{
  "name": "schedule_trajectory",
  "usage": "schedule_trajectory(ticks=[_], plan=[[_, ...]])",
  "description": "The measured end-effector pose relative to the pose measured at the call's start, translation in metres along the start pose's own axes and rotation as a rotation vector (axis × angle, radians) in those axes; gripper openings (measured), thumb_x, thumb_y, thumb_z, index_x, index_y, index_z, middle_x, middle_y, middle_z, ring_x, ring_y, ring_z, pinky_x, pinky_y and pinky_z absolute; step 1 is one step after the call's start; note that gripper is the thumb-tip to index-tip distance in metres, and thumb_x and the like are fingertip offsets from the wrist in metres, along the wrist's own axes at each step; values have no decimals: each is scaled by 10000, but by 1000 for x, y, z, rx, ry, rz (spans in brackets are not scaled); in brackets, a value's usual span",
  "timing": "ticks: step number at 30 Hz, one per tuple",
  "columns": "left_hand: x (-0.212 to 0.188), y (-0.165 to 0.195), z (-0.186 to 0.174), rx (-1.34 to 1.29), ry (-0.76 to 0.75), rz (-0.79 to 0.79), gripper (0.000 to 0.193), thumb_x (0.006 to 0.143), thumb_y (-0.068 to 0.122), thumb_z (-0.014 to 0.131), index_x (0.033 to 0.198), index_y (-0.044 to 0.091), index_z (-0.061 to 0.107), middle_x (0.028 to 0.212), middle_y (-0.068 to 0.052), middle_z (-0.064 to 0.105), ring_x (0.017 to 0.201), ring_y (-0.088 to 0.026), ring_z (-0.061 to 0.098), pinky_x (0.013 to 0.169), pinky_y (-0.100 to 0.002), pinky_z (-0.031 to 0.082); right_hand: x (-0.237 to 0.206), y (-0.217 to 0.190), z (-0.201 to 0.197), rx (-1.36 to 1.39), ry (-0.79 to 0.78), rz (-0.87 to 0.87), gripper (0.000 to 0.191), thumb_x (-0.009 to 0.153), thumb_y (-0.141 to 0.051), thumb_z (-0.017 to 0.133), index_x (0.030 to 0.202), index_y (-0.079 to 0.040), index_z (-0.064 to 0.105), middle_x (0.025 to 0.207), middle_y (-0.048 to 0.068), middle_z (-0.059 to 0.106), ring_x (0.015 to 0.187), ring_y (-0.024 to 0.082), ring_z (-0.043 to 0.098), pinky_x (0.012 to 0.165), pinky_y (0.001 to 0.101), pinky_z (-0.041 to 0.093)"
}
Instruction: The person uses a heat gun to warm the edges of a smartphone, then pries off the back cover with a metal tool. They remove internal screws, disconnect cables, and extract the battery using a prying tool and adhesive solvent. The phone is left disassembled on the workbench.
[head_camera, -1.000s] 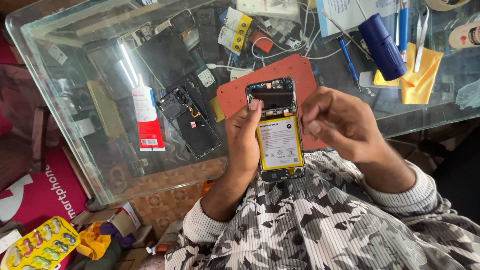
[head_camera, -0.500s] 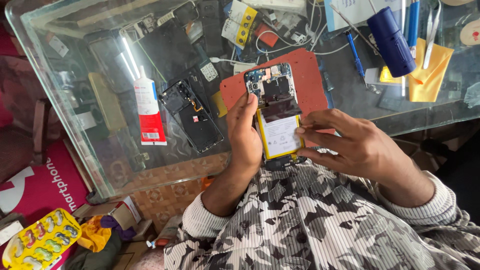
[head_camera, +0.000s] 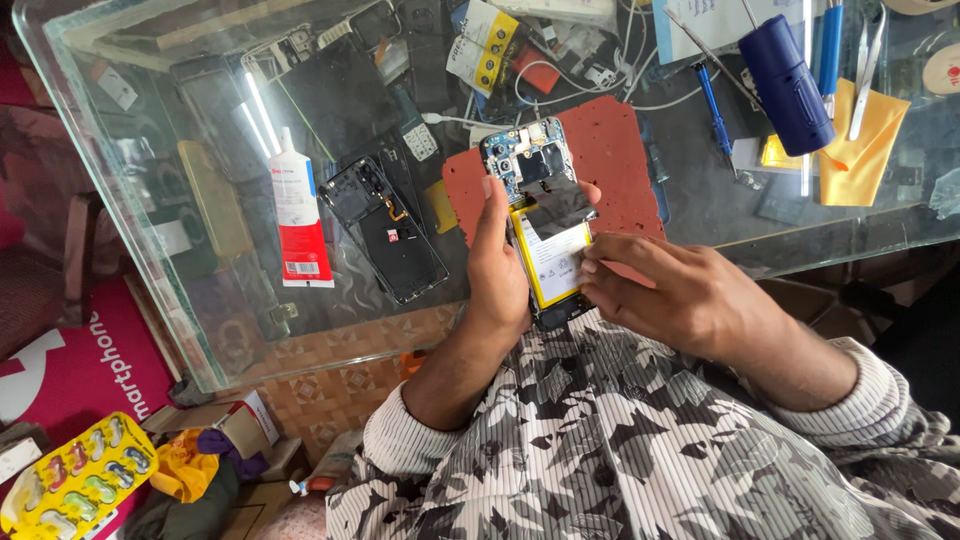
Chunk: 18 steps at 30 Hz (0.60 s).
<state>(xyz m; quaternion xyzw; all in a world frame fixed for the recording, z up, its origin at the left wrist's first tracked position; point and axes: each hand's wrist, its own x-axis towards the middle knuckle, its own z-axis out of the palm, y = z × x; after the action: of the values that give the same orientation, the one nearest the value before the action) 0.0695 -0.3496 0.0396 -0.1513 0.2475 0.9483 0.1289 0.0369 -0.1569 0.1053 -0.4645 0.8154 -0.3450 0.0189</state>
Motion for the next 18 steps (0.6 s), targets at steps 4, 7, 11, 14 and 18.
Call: schedule_trajectory(ticks=[4,7,11,14,18], plan=[[-1,1,0,74,8,38,703,1160,555,234,1439,-17,534,1197,-170,683,997,-210,673,868,-360,556,-3,2,9,-93,62,-100,241,846,-70,830,1018,56,719,1110,166,661,955,289,751,736,358,647],[-1,2,1,58,-5,39,708,1162,548,232,1443,-33,523,1189,-173,675,1022,-211,672,899,-361,555,-6,4,13,-90,101,-123,243,853,-62,833,1026,64,716,1117,174,664,978,301,751,741,360,652],[-1,3,2,51,-25,49,705,1172,551,236,1459,-27,520,1187,-185,673,998,-224,672,885,-368,553,-10,3,16,-68,122,-101,210,862,-41,832,1003,63,715,1121,169,671,985,293,752,746,356,654],[-1,4,0,30,-4,27,718,1156,555,234,1463,-27,521,1200,-197,674,1039,-239,684,910,-376,561,-13,2,17,-84,126,-92,217,850,-43,841,999,65,725,1106,163,674,962,276,760,737,351,650],[-5,3,-10,-57,-80,-23,700,1149,543,245,1450,-23,525,1286,-223,679,1081,-262,697,939,-385,567,-17,7,18,63,169,44,174,823,-18,820,964,30,732,1094,130,685,892,207,738,746,321,623]])
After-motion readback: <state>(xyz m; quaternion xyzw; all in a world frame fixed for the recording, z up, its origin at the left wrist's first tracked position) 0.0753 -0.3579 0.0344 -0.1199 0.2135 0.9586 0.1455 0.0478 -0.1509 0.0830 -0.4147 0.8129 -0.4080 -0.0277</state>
